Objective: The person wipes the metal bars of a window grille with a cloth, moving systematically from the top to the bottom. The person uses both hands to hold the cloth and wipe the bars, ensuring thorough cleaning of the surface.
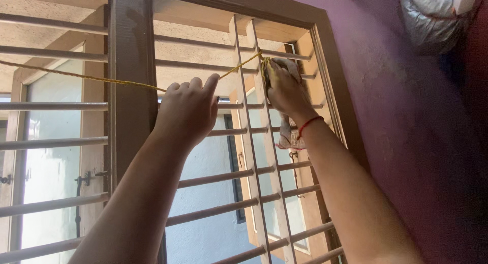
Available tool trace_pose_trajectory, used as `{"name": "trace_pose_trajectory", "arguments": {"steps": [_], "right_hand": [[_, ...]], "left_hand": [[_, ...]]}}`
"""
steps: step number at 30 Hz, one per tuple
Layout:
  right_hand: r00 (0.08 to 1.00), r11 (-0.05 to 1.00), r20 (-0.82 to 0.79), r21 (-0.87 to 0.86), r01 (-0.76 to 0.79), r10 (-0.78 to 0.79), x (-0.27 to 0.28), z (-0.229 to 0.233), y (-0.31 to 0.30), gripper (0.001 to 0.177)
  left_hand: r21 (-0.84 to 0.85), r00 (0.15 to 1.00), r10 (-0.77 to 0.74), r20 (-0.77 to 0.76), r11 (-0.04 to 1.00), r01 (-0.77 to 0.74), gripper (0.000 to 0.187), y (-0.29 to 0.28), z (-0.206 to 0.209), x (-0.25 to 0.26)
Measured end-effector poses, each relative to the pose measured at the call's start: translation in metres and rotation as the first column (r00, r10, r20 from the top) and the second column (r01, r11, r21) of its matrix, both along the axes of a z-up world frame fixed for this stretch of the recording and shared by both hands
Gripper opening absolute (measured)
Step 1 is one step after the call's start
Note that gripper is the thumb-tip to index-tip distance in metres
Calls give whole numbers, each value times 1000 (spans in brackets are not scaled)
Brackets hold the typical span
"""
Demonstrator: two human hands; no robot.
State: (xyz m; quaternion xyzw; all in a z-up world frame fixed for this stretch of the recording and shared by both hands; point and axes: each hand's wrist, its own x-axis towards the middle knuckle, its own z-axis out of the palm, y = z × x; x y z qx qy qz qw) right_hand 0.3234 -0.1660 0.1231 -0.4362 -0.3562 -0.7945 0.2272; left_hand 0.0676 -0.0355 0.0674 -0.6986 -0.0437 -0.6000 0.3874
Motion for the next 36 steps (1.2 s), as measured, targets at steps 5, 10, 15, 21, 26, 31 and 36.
{"name": "trace_pose_trajectory", "arguments": {"steps": [5, 10, 15, 21, 26, 31, 36], "right_hand": [[811, 974, -582, -146, -171, 55, 12, -12, -56, 42], [521, 928, -804, 95, -361, 286, -17, -12, -37, 34], [824, 952, -521, -68, -299, 221, -44, -8, -19, 12], [717, 923, -646, -50, -381, 261, -6, -21, -57, 17], [933, 997, -354, 64, -48, 68, 18, -25, -48, 17], [829, 977, -529, -2, 214, -183, 22, -40, -53, 15], [584, 712, -438, -223, 666, -683, 1, -57, -54, 32]], "left_hand": [[-34, 1000, -28, -12, 999, 28, 47, 6, -2, 3], [-64, 999, -50, 5, 997, 51, 42, 3, -1, 4], [-76, 993, -109, 45, 991, 113, 34, -9, -5, 0], [-67, 998, -64, 23, 996, 65, 33, -5, -4, -1], [-94, 999, -40, 0, 995, 40, 36, -6, -3, -2], [-115, 999, -29, -17, 993, 26, 38, -6, -5, -1], [-108, 999, -34, -26, 994, 31, 36, 0, -5, -1]]}}
